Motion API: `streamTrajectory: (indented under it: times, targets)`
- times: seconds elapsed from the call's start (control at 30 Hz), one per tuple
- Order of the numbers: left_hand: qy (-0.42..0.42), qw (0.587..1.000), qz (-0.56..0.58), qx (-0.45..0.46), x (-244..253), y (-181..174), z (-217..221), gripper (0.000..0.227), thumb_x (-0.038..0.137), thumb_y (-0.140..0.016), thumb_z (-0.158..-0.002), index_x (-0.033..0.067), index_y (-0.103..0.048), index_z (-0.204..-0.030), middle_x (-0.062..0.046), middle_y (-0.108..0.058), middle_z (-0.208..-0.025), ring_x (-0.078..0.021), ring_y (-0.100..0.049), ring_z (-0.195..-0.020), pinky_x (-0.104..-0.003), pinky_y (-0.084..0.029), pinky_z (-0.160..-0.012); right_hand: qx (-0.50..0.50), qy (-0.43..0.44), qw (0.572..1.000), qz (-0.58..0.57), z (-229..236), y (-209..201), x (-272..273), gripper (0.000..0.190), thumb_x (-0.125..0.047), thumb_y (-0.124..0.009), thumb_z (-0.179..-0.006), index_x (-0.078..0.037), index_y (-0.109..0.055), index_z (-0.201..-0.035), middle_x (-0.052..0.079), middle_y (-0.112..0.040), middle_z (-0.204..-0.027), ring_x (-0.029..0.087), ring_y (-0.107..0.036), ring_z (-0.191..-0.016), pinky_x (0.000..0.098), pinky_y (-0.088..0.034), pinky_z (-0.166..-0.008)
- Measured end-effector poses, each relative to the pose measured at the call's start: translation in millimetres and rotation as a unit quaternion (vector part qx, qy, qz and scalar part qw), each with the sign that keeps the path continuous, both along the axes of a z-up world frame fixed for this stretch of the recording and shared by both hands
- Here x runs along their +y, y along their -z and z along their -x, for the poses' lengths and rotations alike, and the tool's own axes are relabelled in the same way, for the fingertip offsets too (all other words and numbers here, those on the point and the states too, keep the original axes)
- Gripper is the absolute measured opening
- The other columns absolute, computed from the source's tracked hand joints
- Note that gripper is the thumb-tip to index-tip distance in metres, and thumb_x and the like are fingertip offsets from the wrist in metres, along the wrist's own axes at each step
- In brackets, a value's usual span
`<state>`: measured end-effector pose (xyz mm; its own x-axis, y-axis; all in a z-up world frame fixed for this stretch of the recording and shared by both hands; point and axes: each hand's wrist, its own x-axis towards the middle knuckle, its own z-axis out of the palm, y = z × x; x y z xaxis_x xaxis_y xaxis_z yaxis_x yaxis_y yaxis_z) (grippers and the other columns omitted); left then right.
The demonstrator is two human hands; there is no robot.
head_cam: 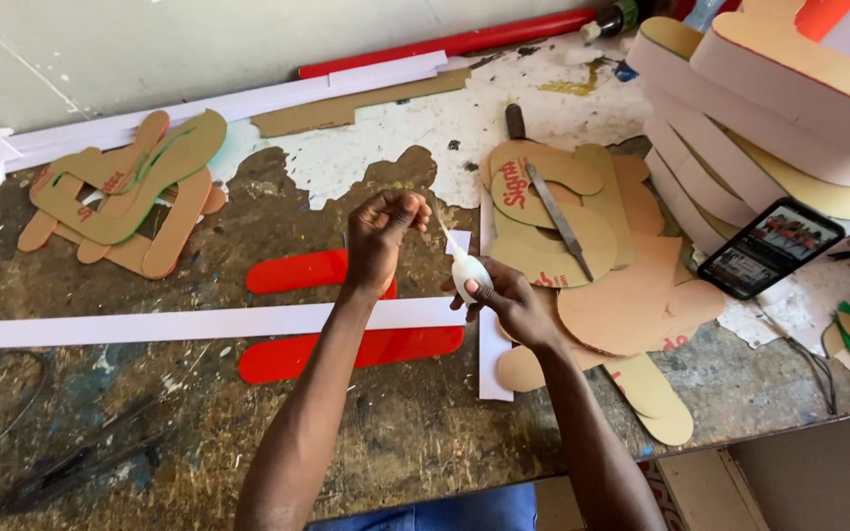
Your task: The person applies glue to a white foam strip and adheres it to a red U-shaped foam letter on a workbench. They use a utility knife to trim excess material and press the strip into place, repeating the process to attach additional sections.
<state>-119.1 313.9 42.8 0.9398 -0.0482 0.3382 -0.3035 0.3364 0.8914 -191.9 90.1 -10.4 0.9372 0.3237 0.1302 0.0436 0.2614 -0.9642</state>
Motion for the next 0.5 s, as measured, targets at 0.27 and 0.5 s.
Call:
streamTrajectory:
  times: [0.27,0.5]
  targets:
    - [0.123,0.988,-0.082,0.032,13,34,54,0.039,0.029,-0.068,-0.118,0.0024,-0.074,-0.146,-0.016,-0.079,-0.121,-0.0166,-0.070,-0.100,-0.037,-0.063,-0.093,0.048,-0.004,0.996,-0.080,14,31,41,0.045,-0.024,-0.063,-0.116,0.013,-0.063,-0.142,0.032,-0.079,-0.114,0.039,-0.085,-0.094,0.0398,-0.073,-0.063]
    - [0.172,0.982,-0.006,0.072,26,26,76,0.044,0.021,-0.064,-0.118,0.0025,-0.066,-0.158,-0.022,-0.080,-0.134,-0.0171,-0.079,-0.100,-0.026,-0.066,-0.061,0.100,-0.076,0.979,-0.159,31,29,58,0.049,-0.032,-0.056,-0.118,0.013,-0.063,-0.136,0.034,-0.078,-0.103,0.042,-0.085,-0.079,0.0412,-0.074,-0.055]
